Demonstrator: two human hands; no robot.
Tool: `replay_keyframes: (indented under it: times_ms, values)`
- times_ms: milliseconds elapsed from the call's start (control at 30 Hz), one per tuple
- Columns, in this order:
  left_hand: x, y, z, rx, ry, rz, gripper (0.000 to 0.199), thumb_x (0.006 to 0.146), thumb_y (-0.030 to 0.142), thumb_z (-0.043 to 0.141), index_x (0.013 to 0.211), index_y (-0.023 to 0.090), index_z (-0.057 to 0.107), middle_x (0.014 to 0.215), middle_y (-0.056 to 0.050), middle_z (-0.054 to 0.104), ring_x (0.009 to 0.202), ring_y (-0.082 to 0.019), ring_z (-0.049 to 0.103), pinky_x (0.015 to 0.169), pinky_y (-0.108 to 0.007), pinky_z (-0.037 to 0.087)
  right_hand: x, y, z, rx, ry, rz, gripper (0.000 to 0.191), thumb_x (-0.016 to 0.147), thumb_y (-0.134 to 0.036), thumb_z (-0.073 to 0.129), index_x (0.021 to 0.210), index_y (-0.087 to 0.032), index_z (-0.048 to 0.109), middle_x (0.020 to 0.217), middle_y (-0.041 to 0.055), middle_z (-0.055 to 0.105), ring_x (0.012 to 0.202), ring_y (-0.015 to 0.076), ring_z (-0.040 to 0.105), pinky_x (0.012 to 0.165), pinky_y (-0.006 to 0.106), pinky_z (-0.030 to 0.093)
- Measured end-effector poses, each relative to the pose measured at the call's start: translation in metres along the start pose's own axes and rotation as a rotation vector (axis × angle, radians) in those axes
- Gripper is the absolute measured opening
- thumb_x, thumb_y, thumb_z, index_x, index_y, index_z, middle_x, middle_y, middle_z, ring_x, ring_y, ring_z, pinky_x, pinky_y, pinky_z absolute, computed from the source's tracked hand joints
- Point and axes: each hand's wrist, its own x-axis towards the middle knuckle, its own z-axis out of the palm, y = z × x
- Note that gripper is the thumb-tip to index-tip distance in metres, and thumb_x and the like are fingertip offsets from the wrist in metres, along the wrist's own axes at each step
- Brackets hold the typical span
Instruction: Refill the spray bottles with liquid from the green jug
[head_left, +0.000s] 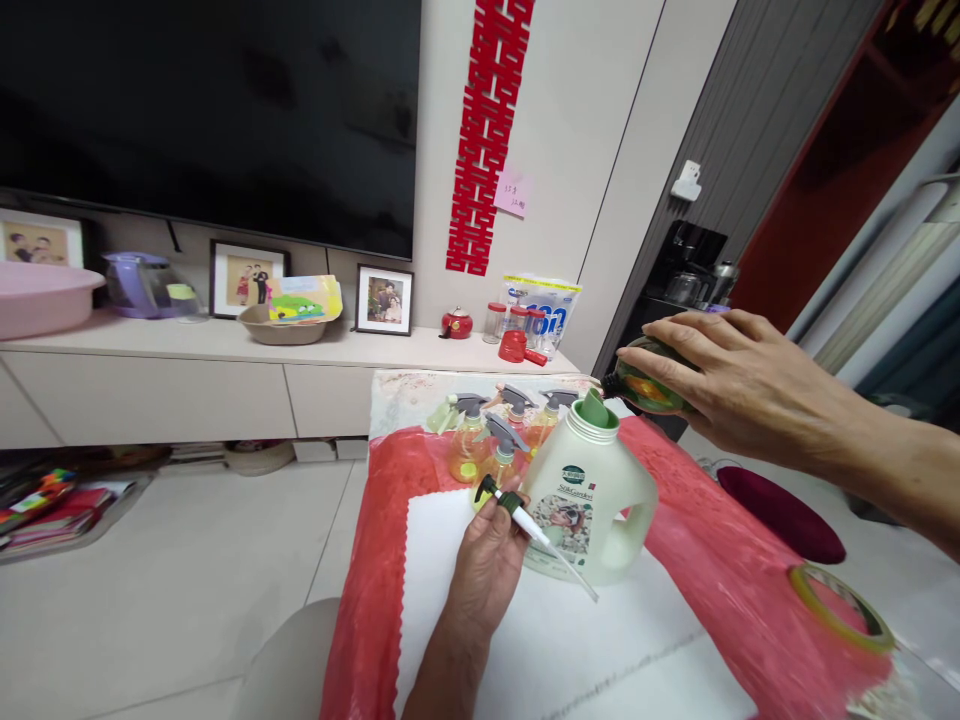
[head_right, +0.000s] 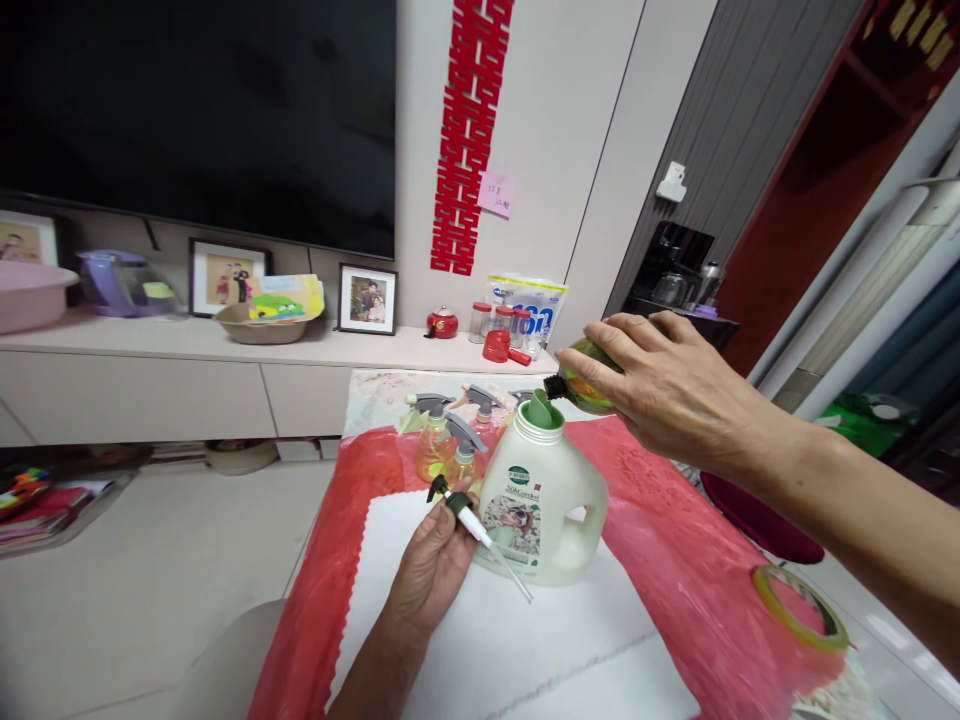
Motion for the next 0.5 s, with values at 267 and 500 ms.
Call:
replay_keyframes:
  times_ms: [267,500]
  values:
    - [-0.0008,0.0001,0.0003,-0.014,-0.005,-0.001,0.04,0.066,0.026,0.091,0.101,0.017,0.075,0.093,-0.006,0.073,0.088,-0.013,0.066,0.084,-0.023,0.052,0.0026,-0.001,-0.0001,-0.041,-0.004,-0.043,0.048,0.091,-0.016,0.046,0.138,-0.026,0.049,0.139,0.0099,0.05,0.122,0.0273,0.049,0.092,0.04,0.036]
    - [0.0001,0.0001,0.0004,-0.017,0.003,-0.005,0.041,0.064,0.026,0.092,0.101,0.018,0.075,0.094,-0.005,0.073,0.088,-0.013,0.066,0.083,-0.024,0.052,0.006,-0.0016,-0.0022,-0.021,-0.021,-0.063,0.052,0.089,-0.011,0.048,0.139,-0.028,0.048,0.139,0.0095,0.05,0.126,0.0286,0.046,0.095,0.043,0.036]
